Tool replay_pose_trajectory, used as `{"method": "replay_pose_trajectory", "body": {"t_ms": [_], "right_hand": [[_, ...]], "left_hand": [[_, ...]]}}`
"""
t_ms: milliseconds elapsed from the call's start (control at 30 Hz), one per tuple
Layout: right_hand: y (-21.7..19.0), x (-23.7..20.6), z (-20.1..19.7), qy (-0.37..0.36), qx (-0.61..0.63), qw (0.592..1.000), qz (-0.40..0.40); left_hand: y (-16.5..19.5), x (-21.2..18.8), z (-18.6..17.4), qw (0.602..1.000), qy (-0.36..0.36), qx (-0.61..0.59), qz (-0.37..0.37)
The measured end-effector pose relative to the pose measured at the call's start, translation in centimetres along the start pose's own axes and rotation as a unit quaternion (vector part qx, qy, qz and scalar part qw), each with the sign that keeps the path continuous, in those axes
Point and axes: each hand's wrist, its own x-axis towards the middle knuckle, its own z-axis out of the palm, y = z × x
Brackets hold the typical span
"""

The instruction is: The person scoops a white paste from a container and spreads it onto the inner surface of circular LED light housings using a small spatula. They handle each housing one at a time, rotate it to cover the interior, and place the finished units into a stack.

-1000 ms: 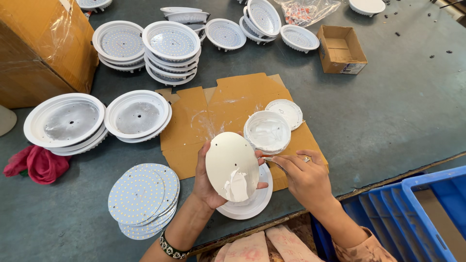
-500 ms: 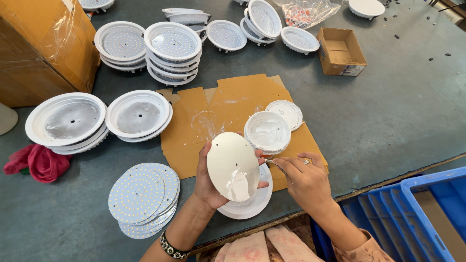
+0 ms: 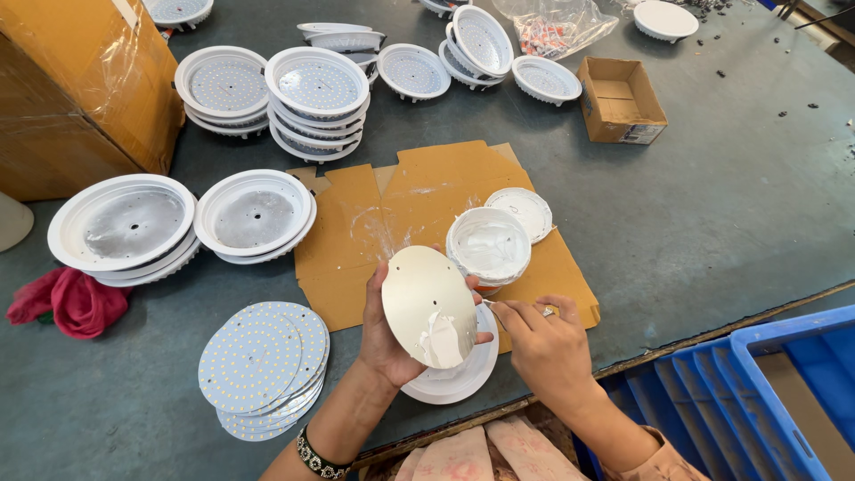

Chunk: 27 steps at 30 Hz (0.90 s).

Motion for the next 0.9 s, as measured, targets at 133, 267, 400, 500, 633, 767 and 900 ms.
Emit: {"method": "replay_pose_trajectory", "body": {"t_ms": [133, 267, 400, 500, 633, 767, 900], "right_hand": [[-0.4, -0.5, 0.2, -0.013, 0.017, 1.0, -0.004], [-0.1, -0.8, 0.3, 0.001, 0.027, 1.0, 0.01], [0.7, -0.9, -0.1, 0.005, 0.036, 0.998, 0.043], [1.0, -0.8, -0.5, 0.003, 0.057, 0.995, 0.077], [0.9, -0.5, -0.9, 0.019, 0.089, 0.993, 0.072], [1.0, 0.2, -1.0, -0.001, 0.113, 0.989, 0.096], [1.4, 0.6, -1.3, 0.003, 0.135, 0.987, 0.084]], "left_hand": [[0.2, 0.1, -0.1, 0.999, 0.042, -0.007, 0.008], [0.7, 0.0, 0.2, 0.999, 0.021, -0.015, 0.019], [1.3, -0.6, 0.9, 1.0, 0.009, -0.017, 0.016], [1.4, -1.1, 1.3, 0.999, -0.012, -0.019, 0.024], [1.5, -1.5, 1.7, 1.0, 0.008, 0.006, 0.021], [1.6, -1.6, 1.9, 1.0, -0.005, 0.011, -0.009], [2.0, -1.6, 2.1, 0.998, -0.049, 0.008, -0.042]]}}
